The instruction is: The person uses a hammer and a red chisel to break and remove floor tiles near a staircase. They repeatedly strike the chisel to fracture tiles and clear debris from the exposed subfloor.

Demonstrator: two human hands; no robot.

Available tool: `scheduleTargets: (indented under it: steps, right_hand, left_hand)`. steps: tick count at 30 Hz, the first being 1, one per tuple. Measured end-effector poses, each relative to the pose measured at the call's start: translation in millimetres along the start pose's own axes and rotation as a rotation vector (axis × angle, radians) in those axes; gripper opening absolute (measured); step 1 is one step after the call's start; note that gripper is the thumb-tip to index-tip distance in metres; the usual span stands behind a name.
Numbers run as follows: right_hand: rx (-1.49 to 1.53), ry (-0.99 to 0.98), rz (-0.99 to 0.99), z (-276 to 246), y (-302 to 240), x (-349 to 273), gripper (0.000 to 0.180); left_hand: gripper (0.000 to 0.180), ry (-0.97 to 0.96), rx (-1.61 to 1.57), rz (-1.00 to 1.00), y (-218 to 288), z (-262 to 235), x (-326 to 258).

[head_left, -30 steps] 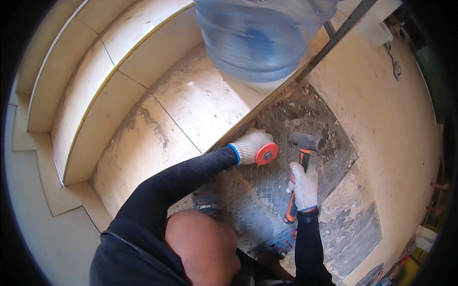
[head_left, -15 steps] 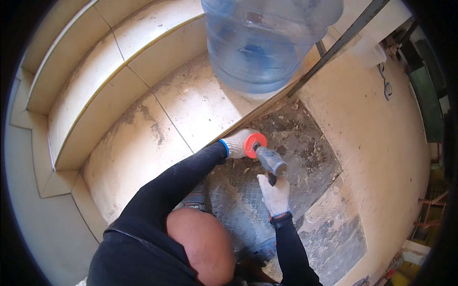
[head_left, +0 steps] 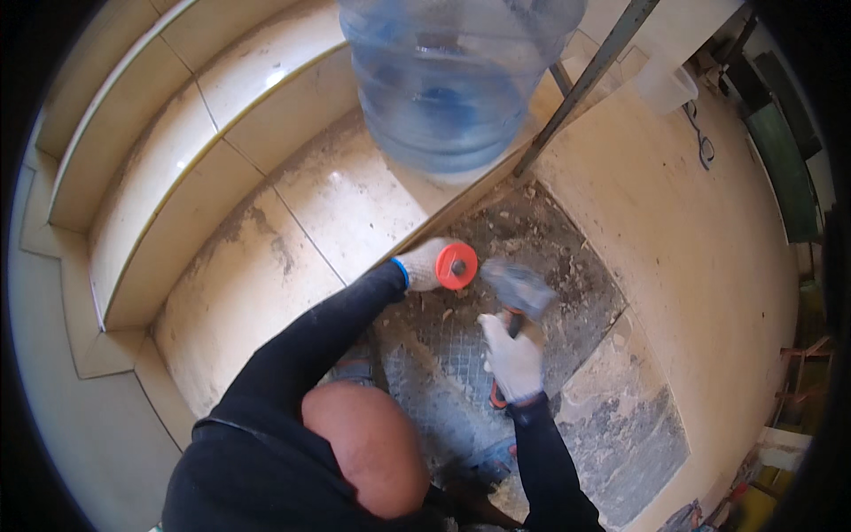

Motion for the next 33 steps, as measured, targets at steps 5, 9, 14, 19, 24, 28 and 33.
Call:
scheduleTargets:
  steps: [5, 9, 14, 19, 24, 28, 33]
  right_hand:
    - [0.489, 0.145, -0.263, 0, -13, -11, 0.020]
    - [-0.206, 0.065, -0.246, 40, 26, 38, 0.026]
    - [0.242, -0.062, 0.185, 23, 39, 41, 0.027]
    - [0.340, 0.037, 0.156, -7, -3, 24, 0.024]
    - [0.282, 0.019, 0.177, -11, -10, 25, 0.023]
    - [0.252, 0.001, 0.147, -15, -21, 17, 0.023]
    - [0.353, 0.185, 0.006, -20, -44, -9, 0.023]
  left_hand:
    - [0.032, 0.063, 0.041, 0.003, 3, 0, -5]
    - [0.031, 0.030, -0.033, 0.054, -1, 8, -4]
    - [0.029, -0.191, 0.347, 0.101, -1, 26, 0]
    - [0.020, -0.168, 0.373, 0.305, 24, 62, -9]
    - [0.021, -0.064, 0.493, 0.273, 24, 36, 2]
    - [0.019, -0.002, 0.502, 0.178, 9, 23, 6]
    - [0.020, 0.050, 0.444, 0.126, 3, 26, 8]
Point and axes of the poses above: each hand's wrist, its own x-axis towards the middle knuckle, its own z-axis out of the palm, y = z × x, the point moved 1 cm from there along x, towards the middle knuckle, and after that the axes turned 12 degrees about -x, right-handed, at the moved point
